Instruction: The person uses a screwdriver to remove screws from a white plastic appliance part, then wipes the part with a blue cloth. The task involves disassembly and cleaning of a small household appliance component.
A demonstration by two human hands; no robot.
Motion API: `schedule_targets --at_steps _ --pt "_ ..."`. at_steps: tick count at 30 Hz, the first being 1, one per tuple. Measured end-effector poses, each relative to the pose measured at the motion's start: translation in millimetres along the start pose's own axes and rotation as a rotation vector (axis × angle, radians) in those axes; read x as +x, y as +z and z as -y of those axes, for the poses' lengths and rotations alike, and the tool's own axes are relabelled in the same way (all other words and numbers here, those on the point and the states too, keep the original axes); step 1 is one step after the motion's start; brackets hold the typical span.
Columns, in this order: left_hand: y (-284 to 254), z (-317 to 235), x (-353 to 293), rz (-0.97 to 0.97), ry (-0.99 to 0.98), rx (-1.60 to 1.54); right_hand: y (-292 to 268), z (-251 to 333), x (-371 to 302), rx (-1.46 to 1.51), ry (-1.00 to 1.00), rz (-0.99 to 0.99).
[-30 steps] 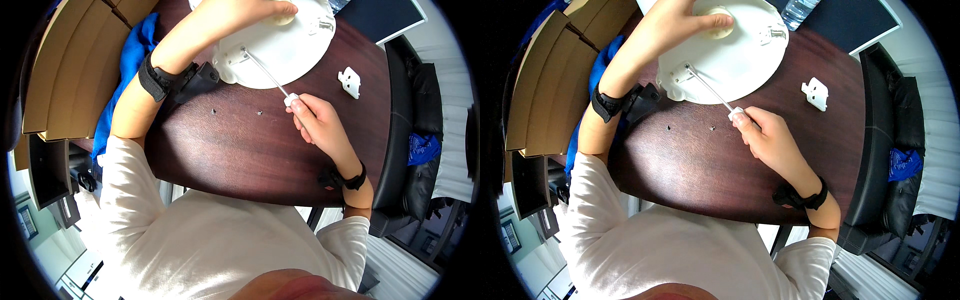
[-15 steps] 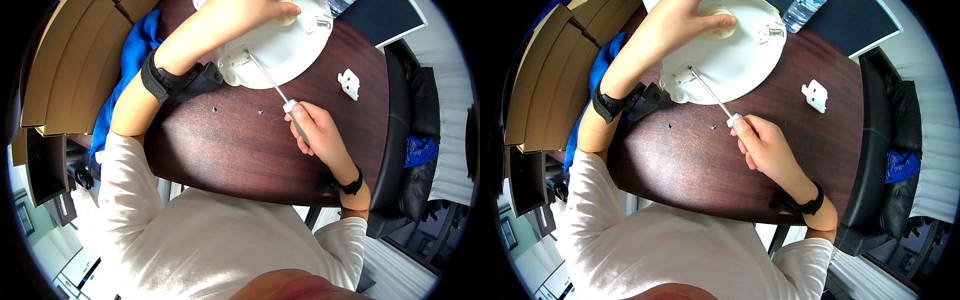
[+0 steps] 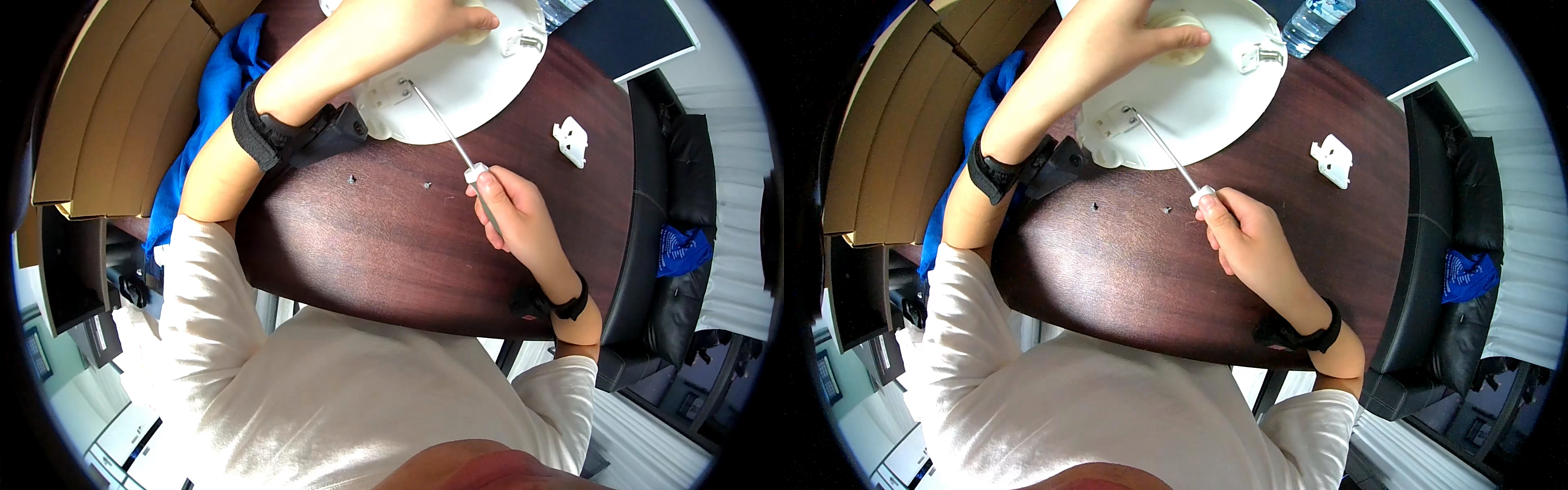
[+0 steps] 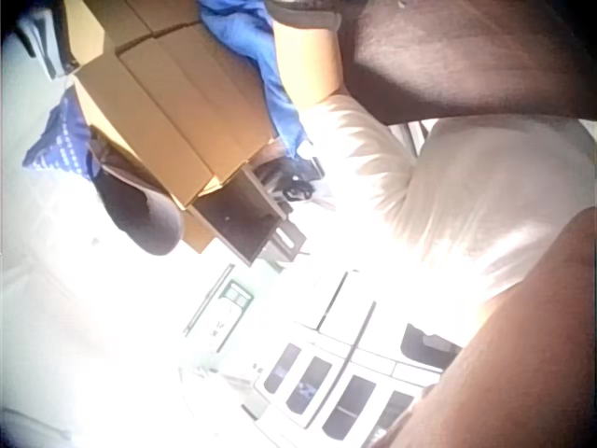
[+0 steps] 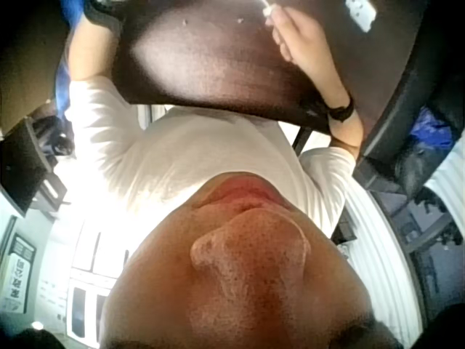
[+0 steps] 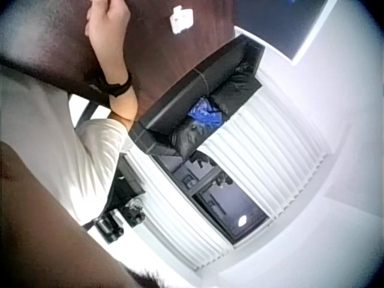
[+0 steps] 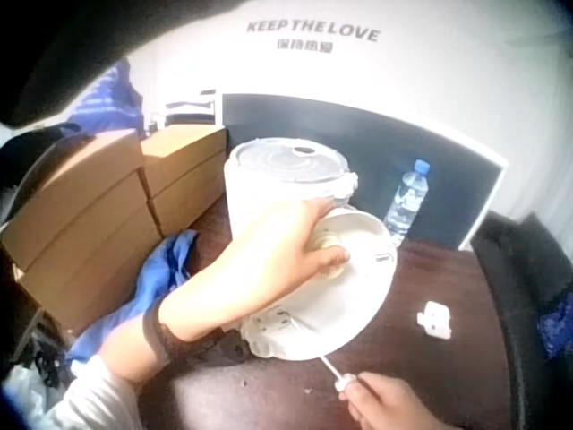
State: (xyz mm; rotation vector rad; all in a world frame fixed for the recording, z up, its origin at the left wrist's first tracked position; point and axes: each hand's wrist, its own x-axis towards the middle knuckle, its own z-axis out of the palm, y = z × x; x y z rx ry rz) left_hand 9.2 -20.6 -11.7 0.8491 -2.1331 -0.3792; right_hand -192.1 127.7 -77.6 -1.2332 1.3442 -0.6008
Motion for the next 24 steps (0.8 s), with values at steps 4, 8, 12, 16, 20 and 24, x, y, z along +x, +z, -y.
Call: schedule_targets --at_steps 4,8,12,16,20,24 --pt "-2 -4 -3 -0.010 0.005 -0.005 0 -1 -2 0.010 -0.006 0.002" --pt "-5 -10 -2 0.009 -0.023 0.005 1 -4 0 0.036 -0.016 0.011" --pt "-8 -15 2 0.063 -0.101 -0.013 4 -6 0 -0.010 -0.047 -0.031" --pt "3 -5 -4 -0.042 0.033 0.031 4 -9 0 -0.238 -0.121 -0.095" --pt "8 -6 -6 -0.075 0.043 0.127 2 -2 -3 -0.483 -0.213 -0.163" --pt "10 -6 -7 -0.109 0.078 0.112 11 5 -9 -0.903 -0.528 -0.430"
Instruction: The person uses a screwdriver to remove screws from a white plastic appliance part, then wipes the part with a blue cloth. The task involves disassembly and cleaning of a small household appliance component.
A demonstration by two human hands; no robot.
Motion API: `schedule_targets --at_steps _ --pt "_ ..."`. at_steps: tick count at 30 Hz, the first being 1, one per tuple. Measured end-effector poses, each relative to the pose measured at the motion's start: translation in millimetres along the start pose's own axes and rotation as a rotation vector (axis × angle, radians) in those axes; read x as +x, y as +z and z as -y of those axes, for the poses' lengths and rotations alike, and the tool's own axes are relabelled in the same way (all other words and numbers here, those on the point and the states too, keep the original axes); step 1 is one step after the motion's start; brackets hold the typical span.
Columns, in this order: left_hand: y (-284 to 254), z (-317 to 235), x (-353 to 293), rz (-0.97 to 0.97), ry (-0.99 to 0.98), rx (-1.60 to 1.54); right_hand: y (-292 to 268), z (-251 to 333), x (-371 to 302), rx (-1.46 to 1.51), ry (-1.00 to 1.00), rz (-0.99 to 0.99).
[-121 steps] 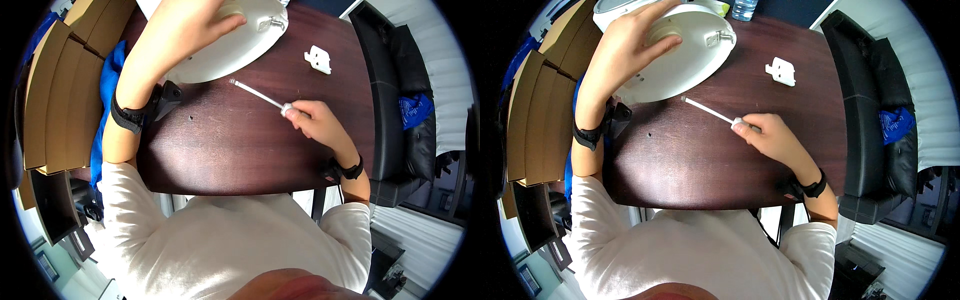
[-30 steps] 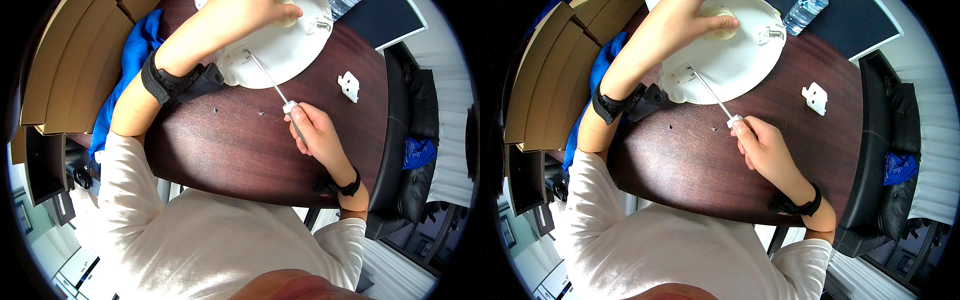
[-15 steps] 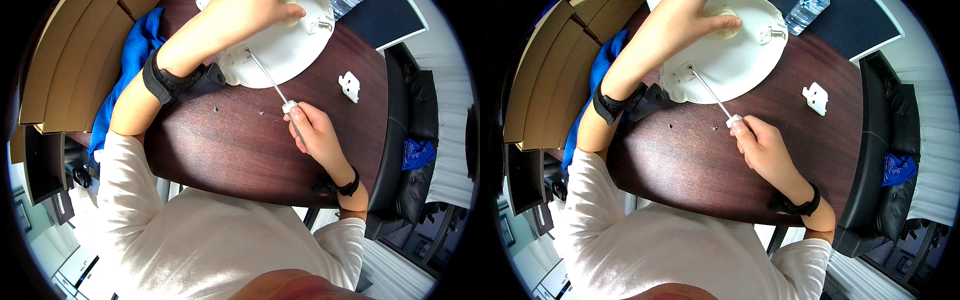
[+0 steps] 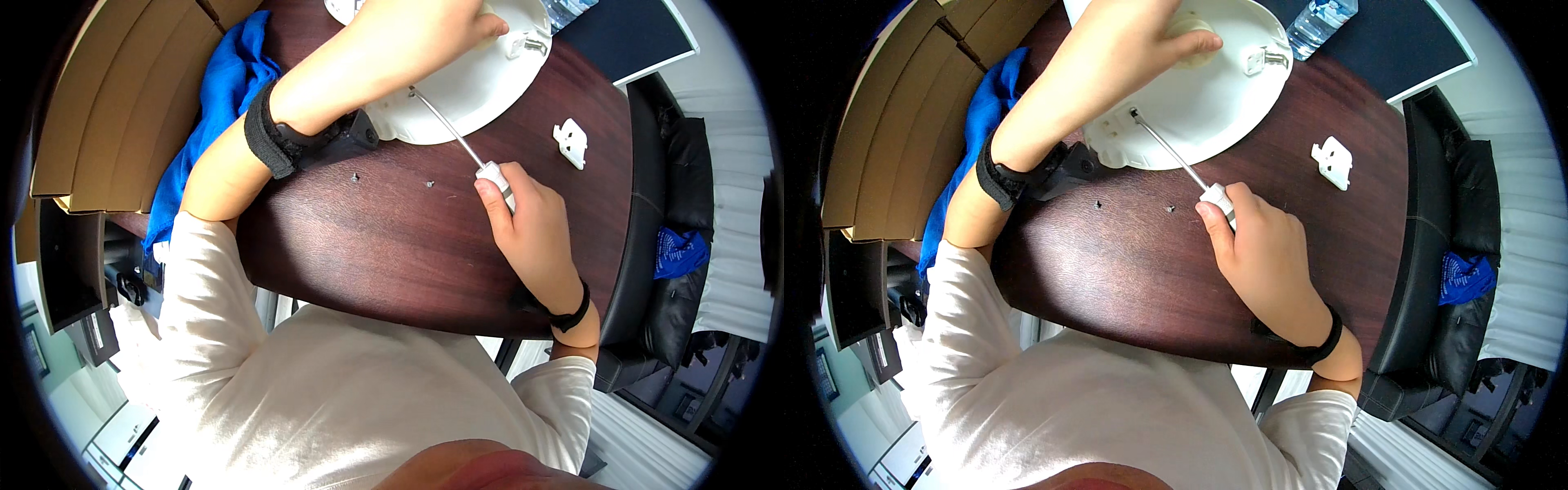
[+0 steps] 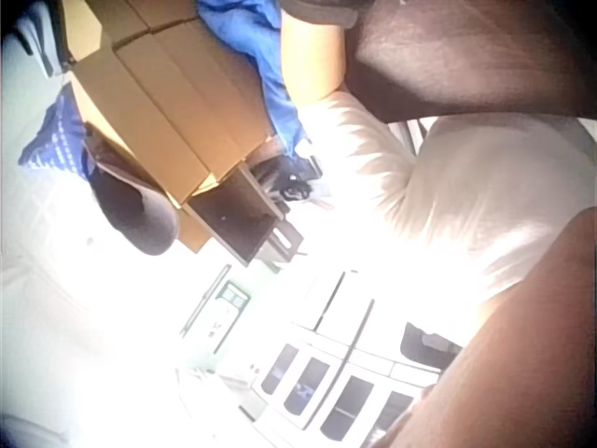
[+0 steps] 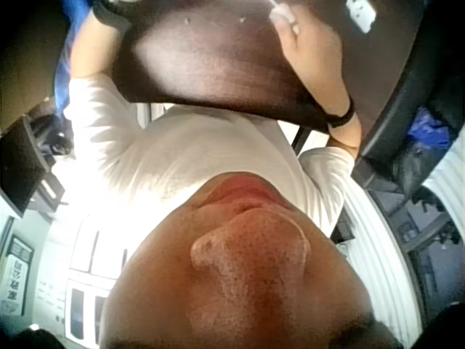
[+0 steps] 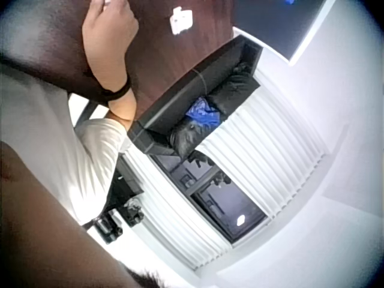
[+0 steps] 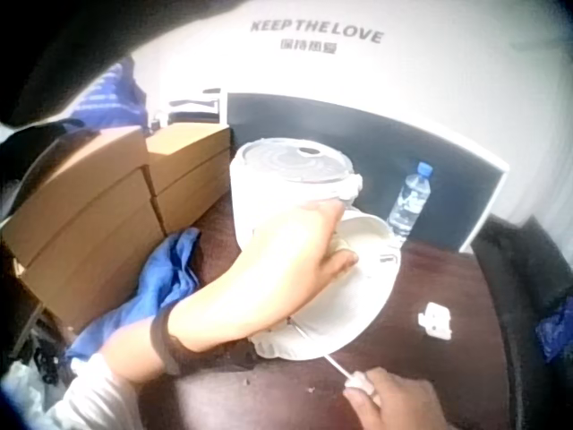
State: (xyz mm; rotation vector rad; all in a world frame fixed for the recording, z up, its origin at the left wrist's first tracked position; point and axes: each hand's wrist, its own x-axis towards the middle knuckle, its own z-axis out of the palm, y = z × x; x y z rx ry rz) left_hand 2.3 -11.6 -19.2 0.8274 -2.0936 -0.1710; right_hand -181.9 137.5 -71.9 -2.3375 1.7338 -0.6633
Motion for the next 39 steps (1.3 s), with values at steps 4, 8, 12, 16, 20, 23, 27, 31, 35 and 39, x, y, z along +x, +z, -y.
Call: schedule_targets --at_steps 4,8,12,16,20,23,27,31,35,39 --pt "-2 0 -2 0.016 0.006 0.034 -7 5 2 -0.054 -0.027 -0.015" --pt "-2 6 -2 -0.004 0.017 0.018 -14 -8 9 0.488 0.391 0.392" --pt "0 6 -2 -0.014 0.020 0.017 -7 -7 4 0.917 0.591 0.445" --pt "-12 2 2 0.157 -0.073 -0.069 -5 -10 3 0.909 0.561 0.445" --pt "-27 1 9 0.297 -0.149 -0.151 -3 -15 5 0.932 0.571 0.464" --pt "-30 7 17 0.377 -0.174 -0.175 0 -20 4 0.928 0.529 0.451" --pt "-40 11 18 0.462 -0.101 -0.356 -3 -20 3 0.941 0.543 0.441" --pt "-22 11 14 0.331 -0.088 -0.298 -6 -19 6 0.948 0.550 0.437" --pt "-8 7 11 0.218 -0.087 -0.328 -6 -14 4 0.929 0.554 0.409" --pt "-22 -7 6 0.200 -0.089 -0.368 -7 -10 3 0.781 0.520 0.350"
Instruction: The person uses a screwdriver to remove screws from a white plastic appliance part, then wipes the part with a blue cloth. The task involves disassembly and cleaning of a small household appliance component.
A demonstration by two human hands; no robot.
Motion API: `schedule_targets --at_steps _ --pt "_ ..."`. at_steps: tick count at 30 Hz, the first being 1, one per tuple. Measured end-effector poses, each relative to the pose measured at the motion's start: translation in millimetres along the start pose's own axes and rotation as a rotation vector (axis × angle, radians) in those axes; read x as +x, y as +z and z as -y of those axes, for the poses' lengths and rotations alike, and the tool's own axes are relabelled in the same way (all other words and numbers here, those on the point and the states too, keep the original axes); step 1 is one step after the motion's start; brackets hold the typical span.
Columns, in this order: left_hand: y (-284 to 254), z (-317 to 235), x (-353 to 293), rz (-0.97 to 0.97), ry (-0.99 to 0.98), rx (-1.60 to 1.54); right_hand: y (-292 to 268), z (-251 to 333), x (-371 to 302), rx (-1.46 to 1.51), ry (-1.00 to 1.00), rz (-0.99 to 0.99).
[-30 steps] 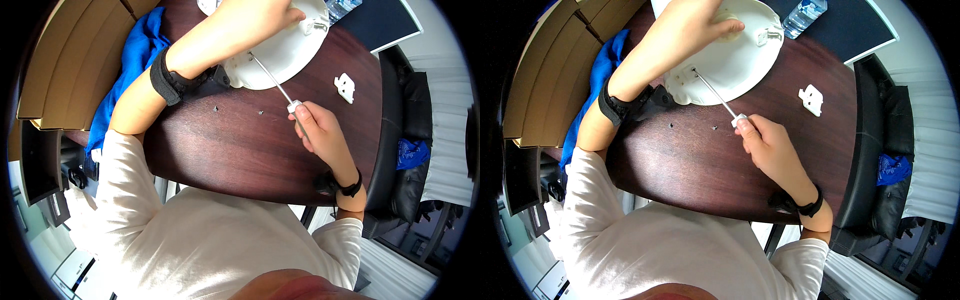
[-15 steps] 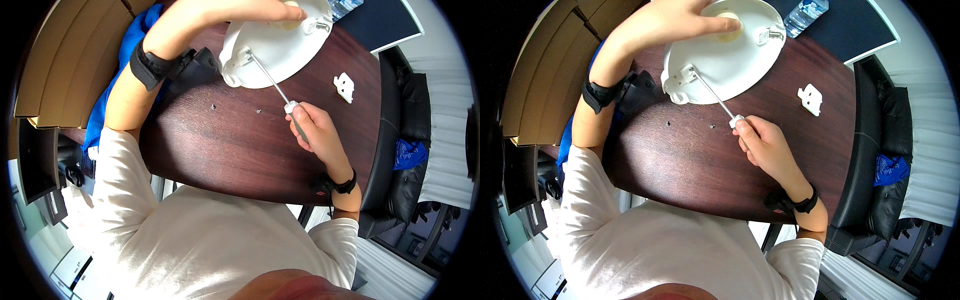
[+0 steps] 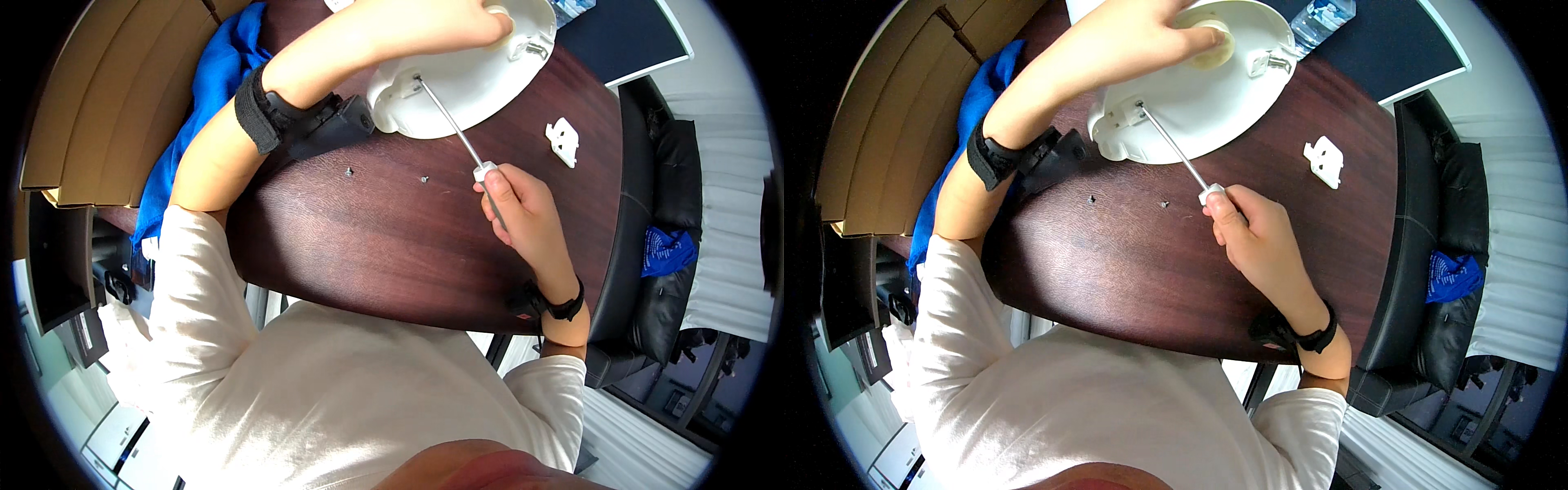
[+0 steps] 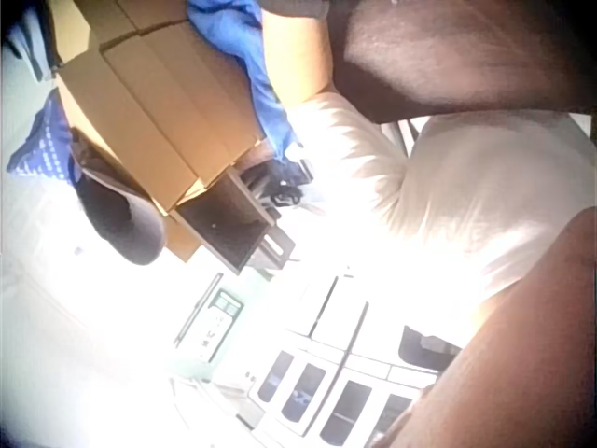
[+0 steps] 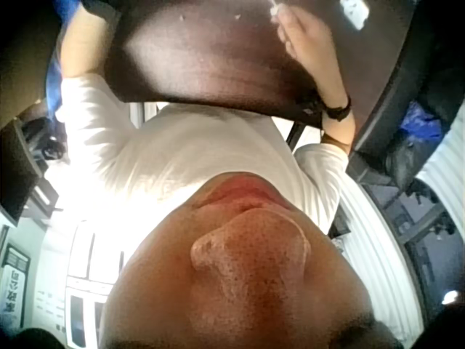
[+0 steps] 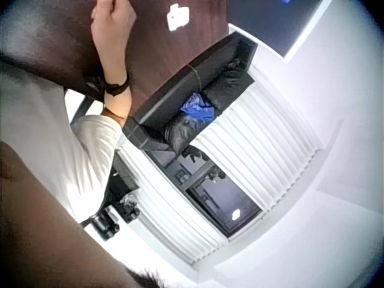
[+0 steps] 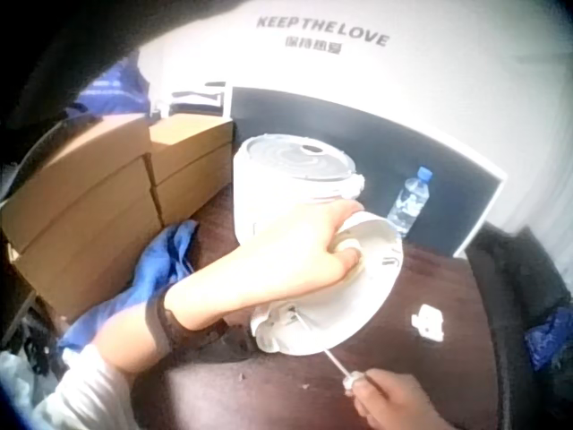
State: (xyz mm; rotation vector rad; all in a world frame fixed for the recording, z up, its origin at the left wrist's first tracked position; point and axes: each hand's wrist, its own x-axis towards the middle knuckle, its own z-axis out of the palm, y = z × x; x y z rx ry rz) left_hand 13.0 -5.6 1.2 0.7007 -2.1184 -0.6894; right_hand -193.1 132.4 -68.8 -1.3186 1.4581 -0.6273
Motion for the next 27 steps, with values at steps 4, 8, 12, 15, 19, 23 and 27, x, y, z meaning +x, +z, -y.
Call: schedule_targets --at_steps 4,8,12,15,19,23,27 --pt "-1 -7 -1 -0.002 -0.080 -0.007 1 -3 -2 -0.142 -0.114 -0.074" --pt "6 -2 -2 -0.064 -0.048 0.071 7 -2 -3 -0.544 -0.339 -0.255" --pt "2 -7 5 0.015 -0.169 0.026 11 1 -7 -0.786 -0.485 -0.404" --pt "-2 -5 3 0.022 -0.137 0.048 11 9 -13 -1.011 -0.581 -0.506" --pt "5 9 5 -0.033 -0.128 0.093 2 13 -17 -1.032 -0.606 -0.524" --pt "6 11 6 -0.029 -0.120 0.126 -6 1 -19 -0.839 -0.680 -0.532" --pt "2 1 6 -0.005 -0.199 0.112 -15 -4 -21 -0.176 -0.141 -0.135"
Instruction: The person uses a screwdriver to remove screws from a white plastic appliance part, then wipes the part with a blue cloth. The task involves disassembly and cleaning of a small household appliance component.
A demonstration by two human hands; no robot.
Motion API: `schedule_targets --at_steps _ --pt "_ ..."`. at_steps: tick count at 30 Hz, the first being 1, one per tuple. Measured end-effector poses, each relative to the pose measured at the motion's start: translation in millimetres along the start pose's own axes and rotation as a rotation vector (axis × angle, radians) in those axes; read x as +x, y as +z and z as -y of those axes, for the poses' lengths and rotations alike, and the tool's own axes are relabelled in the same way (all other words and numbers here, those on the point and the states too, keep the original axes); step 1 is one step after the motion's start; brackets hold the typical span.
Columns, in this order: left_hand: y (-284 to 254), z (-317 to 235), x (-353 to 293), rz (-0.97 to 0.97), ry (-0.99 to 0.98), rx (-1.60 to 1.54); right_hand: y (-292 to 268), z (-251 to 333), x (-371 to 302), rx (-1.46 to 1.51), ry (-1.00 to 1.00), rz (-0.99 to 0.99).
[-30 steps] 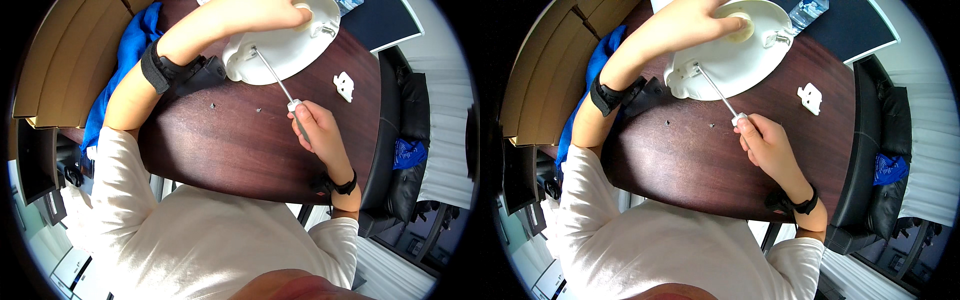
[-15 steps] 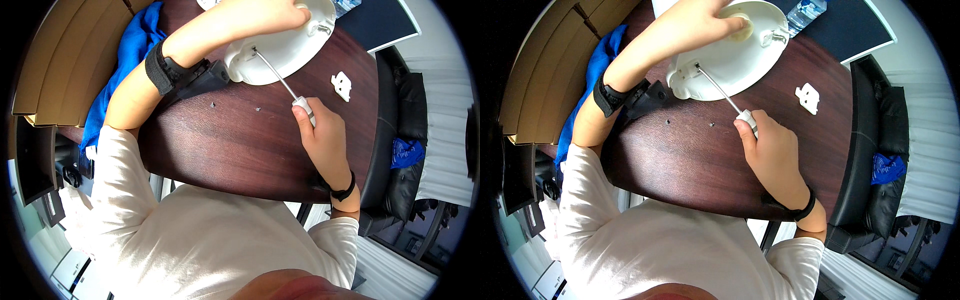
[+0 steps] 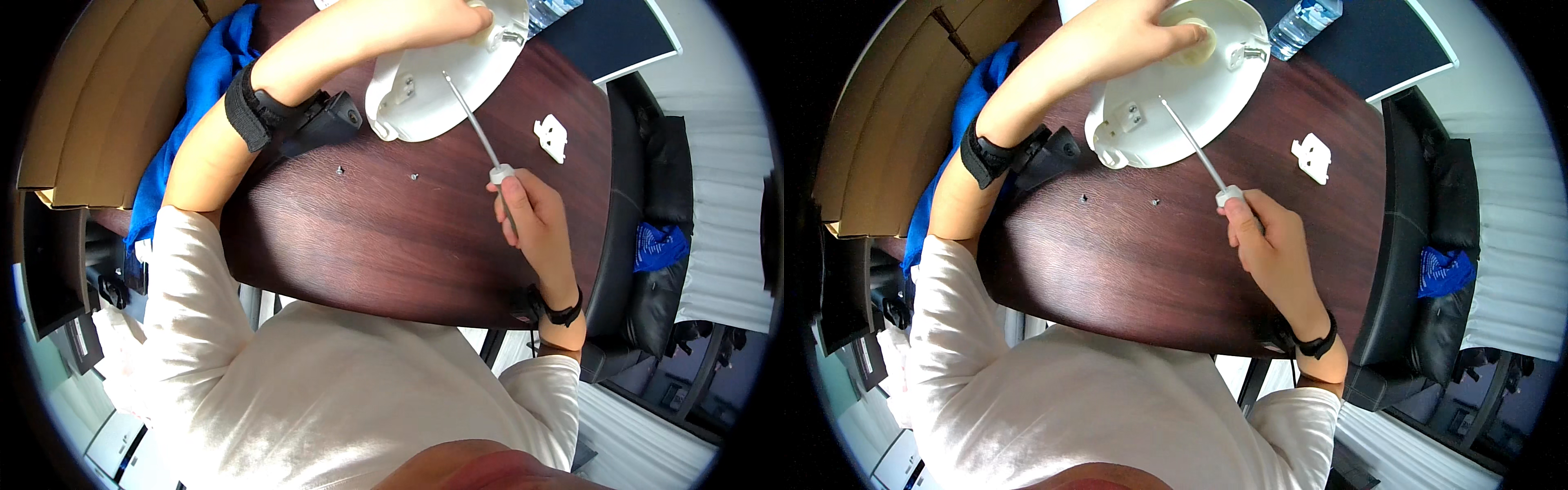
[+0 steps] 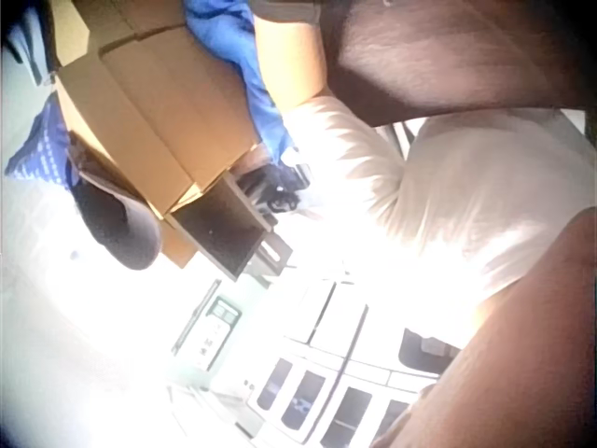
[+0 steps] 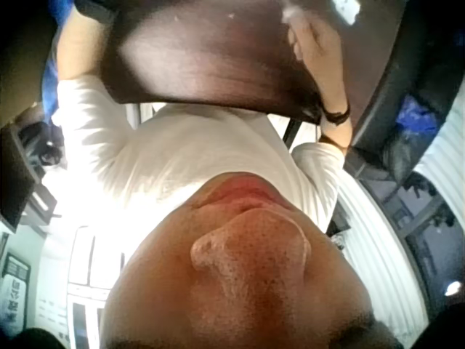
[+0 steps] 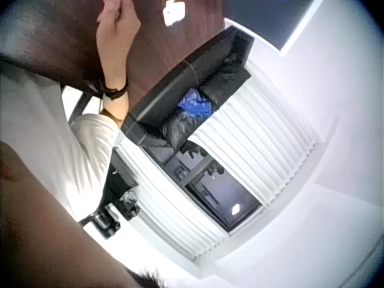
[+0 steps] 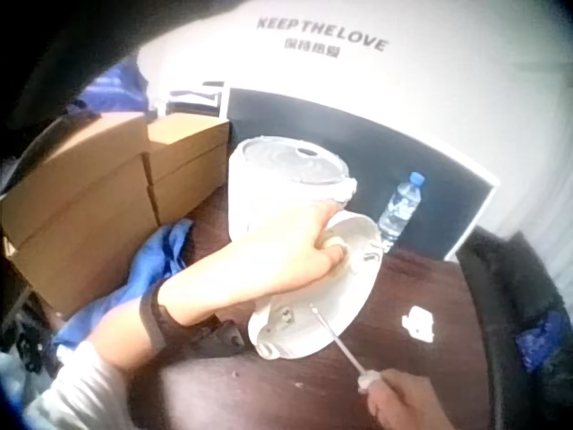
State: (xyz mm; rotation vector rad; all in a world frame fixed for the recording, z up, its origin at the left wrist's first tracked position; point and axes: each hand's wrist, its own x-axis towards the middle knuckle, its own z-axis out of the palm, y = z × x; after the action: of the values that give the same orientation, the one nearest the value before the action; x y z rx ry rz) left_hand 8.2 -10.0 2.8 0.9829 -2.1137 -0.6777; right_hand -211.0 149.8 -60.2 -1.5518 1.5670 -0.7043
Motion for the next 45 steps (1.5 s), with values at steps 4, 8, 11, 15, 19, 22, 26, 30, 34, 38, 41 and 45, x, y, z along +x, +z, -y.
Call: schedule_targets --at_steps 4,8,11,15,19,22,26,30,34,38,41,45 --pt "-1 -1 -2 0.034 0.044 -0.045 7 -12 8 0.337 0.095 0.190" --pt "4 7 0 -0.012 0.080 -0.021 13 -12 11 0.363 0.126 0.256" --pt "7 12 2 -0.031 0.063 -0.009 16 -9 13 0.361 0.156 0.263" --pt "2 4 -1 0.002 0.028 -0.022 18 -12 14 0.352 0.153 0.272" --pt "-1 1 -5 0.006 0.079 -0.054 19 -8 13 0.247 0.141 0.213" --pt "-1 0 -7 0.010 0.087 -0.063 16 1 13 -0.067 0.053 0.097" --pt "2 -3 -6 -0.023 0.088 -0.018 18 11 8 -0.644 -0.423 -0.294" --pt "8 7 -4 -0.064 0.149 0.051 10 24 5 -0.866 -0.492 -0.435" --pt "5 4 -6 -0.036 0.165 0.063 5 10 1 -0.601 -0.457 -0.389" --pt "6 6 -6 -0.062 0.152 0.075 -1 6 -3 -0.006 0.055 0.044" --pt "5 3 -5 -0.033 0.118 0.075 5 -1 3 0.139 0.073 0.143" --pt "-1 -2 -9 0.008 0.105 0.029 11 -6 7 0.188 0.090 0.179"
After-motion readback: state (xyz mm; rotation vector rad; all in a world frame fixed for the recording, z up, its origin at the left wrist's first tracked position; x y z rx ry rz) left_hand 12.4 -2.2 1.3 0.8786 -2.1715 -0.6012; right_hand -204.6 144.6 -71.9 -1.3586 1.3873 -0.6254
